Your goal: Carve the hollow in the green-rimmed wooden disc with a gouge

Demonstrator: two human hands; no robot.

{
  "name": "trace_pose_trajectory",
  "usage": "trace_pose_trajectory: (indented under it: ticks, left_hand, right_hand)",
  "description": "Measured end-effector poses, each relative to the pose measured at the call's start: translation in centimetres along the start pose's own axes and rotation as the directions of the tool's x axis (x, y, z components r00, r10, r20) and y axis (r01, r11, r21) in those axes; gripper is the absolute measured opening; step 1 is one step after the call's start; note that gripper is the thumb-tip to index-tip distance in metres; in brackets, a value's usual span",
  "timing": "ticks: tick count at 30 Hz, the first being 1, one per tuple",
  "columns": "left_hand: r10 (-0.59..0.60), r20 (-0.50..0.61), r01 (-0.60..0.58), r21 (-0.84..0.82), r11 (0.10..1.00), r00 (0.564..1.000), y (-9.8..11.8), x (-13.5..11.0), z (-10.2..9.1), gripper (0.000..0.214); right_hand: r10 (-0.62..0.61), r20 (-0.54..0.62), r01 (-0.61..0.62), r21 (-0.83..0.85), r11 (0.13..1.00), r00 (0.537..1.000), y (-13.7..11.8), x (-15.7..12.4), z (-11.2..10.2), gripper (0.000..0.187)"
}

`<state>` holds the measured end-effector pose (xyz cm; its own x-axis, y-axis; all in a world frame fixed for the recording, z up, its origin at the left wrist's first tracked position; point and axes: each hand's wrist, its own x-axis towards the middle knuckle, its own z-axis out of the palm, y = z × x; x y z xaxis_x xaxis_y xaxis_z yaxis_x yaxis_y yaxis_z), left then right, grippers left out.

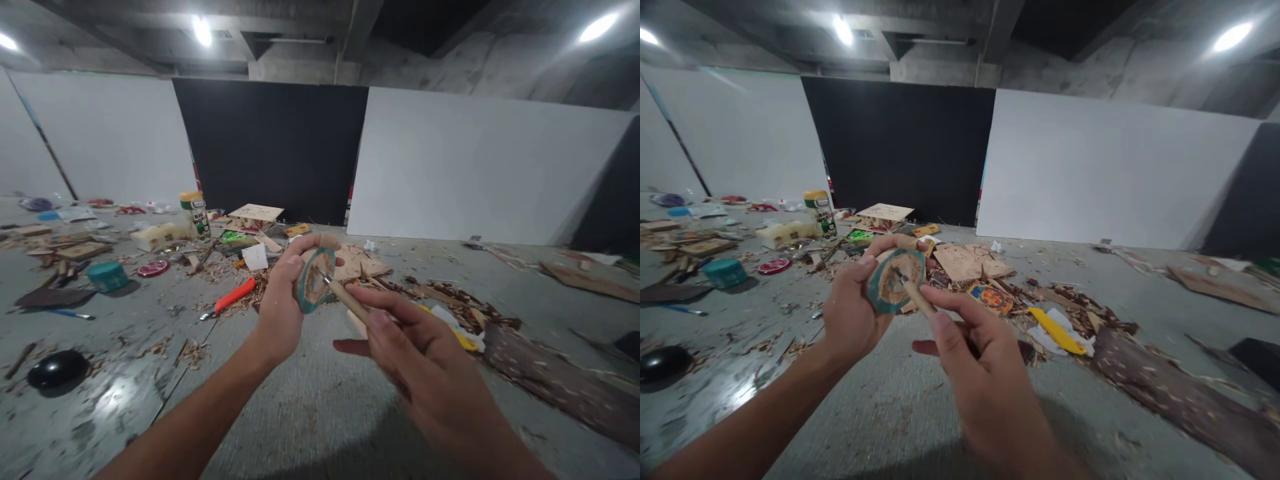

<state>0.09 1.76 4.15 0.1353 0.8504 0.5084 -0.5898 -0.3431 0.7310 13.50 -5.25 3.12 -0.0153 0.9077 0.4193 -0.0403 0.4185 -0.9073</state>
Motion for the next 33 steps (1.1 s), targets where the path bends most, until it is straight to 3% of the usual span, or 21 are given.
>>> trace_pose_trajectory:
  ticks: [2, 4, 5, 8, 10, 12, 15, 17, 19, 21, 22, 24, 27, 30, 33]
  left_hand:
    - [0.030, -0.022, -0.030, 0.017, 0.999, 0.999, -0.2, -0.1, 0.0, 0.029]
    - [0.021, -0.030, -0.021, 0.013, 1.000, 0.999, -0.2, -0.1, 0.0, 0.028]
    - [0.004, -0.025, -0.004, 0.002, 1.000, 1.000, -0.2, 0.0, -0.1, 0.028]
    - [-0.057, -0.008, 0.057, -0.040, 0.998, 0.998, 0.0, 0.1, -0.1, 0.029]
    - [-0.083, -0.009, 0.082, -0.060, 0.995, 0.997, 0.1, 0.2, 0.0, 0.031]
    - [-0.096, -0.017, 0.094, -0.072, 0.993, 0.995, 0.2, 0.2, 0.1, 0.031]
    - [-0.090, 0.000, 0.090, -0.064, 0.994, 0.996, 0.0, 0.2, -0.1, 0.030]
    - [-0.069, 0.035, 0.070, -0.049, 0.996, 0.997, -0.1, 0.2, -0.2, 0.031]
    - [-0.041, 0.052, 0.044, -0.048, 0.998, 0.998, -0.2, 0.2, -0.3, 0.031]
    - [-0.010, 0.021, 0.011, -0.056, 0.998, 1.000, -0.3, 0.1, -0.3, 0.031]
    - [0.005, -0.004, -0.006, -0.058, 0.998, 1.000, -0.3, 0.1, -0.3, 0.031]
    - [0.031, -0.045, -0.033, -0.059, 0.998, 0.999, -0.6, 0.0, -0.2, 0.031]
    - [0.039, -0.055, -0.042, -0.069, 0.997, 0.998, -1.0, -0.1, -0.1, 0.034]
    - [0.016, -0.072, -0.023, -0.092, 0.995, 0.997, -0.9, 0.1, -0.1, 0.037]
    - [-0.085, -0.118, 0.066, -0.152, 0.986, 0.989, -0.1, 0.6, 0.1, 0.041]
  right_hand:
    - [0.074, 0.031, -0.076, 0.069, 0.995, 0.997, 0.3, 0.0, 0.1, 0.021]
    - [-0.042, 0.002, 0.042, -0.118, 0.992, 0.999, 0.6, 0.0, -0.1, 0.020]
    - [-0.161, 0.001, 0.155, -0.272, 0.950, 0.987, 0.7, 0.0, -0.2, 0.022]
    - [-0.423, 0.128, 0.407, -0.613, 0.677, 0.897, 0.6, 0.3, -0.9, 0.033]
    - [-0.458, 0.200, 0.462, -0.670, 0.581, 0.866, 0.3, 0.6, -1.3, 0.037]
    - [-0.458, 0.232, 0.483, -0.669, 0.565, 0.858, 0.0, 0.7, -1.5, 0.037]
    - [-0.439, 0.212, 0.462, -0.647, 0.607, 0.873, -0.1, 0.5, -1.3, 0.033]
    - [-0.369, 0.134, 0.371, -0.602, 0.707, 0.920, 0.0, 0.3, -0.9, 0.029]
    - [-0.212, 0.037, 0.204, -0.470, 0.859, 0.977, 0.2, 0.1, -0.3, 0.026]
    - [-0.011, -0.015, 0.008, -0.207, 0.978, 1.000, 0.2, 0.0, 0.4, 0.026]
    - [0.086, -0.008, -0.087, -0.046, 0.995, 0.996, 0.1, 0.1, 0.7, 0.028]
    - [0.229, 0.052, -0.235, 0.241, 0.942, 0.972, -0.2, 0.2, 1.1, 0.029]
    - [0.297, 0.058, -0.292, 0.432, 0.853, 0.953, -1.0, 0.7, 0.6, 0.023]
    - [0.224, -0.057, -0.189, 0.361, 0.913, 0.973, -1.5, 1.1, -0.7, 0.022]
    - [0.001, -0.076, -0.005, -0.051, 0.999, 0.997, -1.5, 0.8, -1.6, 0.022]
